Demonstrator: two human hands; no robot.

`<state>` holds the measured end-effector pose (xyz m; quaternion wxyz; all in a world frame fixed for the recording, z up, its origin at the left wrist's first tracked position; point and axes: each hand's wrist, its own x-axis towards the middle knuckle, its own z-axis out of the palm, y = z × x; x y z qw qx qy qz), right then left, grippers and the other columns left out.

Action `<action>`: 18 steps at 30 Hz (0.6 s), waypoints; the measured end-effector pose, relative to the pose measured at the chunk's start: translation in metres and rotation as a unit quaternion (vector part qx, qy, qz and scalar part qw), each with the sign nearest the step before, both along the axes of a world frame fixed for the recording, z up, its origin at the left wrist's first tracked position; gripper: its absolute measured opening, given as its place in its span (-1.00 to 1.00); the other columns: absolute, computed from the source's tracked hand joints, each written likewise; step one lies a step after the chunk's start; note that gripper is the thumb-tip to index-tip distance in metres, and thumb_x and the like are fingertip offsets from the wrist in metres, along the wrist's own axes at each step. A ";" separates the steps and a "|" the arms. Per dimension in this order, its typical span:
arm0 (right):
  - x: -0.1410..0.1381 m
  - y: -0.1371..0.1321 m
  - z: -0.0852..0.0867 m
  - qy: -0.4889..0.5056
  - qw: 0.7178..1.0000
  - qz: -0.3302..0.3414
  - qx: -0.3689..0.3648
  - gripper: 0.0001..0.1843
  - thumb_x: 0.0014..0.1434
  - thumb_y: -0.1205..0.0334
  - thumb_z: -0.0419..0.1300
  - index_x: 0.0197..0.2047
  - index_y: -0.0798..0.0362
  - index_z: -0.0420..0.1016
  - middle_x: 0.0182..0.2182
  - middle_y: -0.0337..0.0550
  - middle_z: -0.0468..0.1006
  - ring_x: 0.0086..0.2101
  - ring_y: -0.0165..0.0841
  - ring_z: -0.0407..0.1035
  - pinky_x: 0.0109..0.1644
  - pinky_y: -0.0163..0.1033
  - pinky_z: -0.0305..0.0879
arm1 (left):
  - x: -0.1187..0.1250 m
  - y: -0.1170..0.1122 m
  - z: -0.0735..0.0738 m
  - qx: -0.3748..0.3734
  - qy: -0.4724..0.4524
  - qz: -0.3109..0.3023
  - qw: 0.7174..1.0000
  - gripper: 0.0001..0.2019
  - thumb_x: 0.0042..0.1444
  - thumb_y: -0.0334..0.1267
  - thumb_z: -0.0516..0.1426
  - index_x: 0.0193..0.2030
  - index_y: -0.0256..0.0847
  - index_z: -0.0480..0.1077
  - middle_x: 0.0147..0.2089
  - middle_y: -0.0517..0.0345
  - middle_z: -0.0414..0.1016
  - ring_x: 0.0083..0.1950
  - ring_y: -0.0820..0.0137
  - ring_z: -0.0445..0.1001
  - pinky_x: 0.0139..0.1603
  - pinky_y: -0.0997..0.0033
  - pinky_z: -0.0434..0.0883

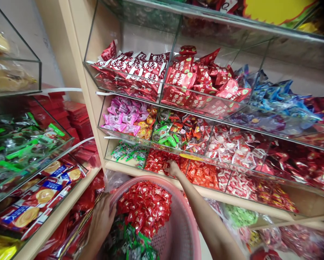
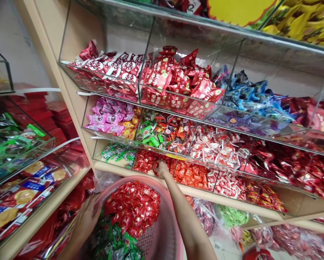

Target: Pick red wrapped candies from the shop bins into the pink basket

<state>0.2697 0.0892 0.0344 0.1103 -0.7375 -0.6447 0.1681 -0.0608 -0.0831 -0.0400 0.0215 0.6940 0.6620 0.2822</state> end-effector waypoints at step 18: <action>-0.005 0.003 -0.011 0.046 0.999 0.007 0.009 -0.76 -0.19 0.44 0.27 -0.35 0.09 0.55 -0.26 -0.06 0.50 -0.36 -0.40 0.39 -0.30 -0.37 0.24 | 0.001 -0.001 0.003 -0.006 -0.004 -0.005 1.000 -0.62 0.14 -0.12 -0.06 0.05 -0.23 0.24 0.01 -0.04 0.37 0.06 0.22 0.32 0.06 0.16 0.32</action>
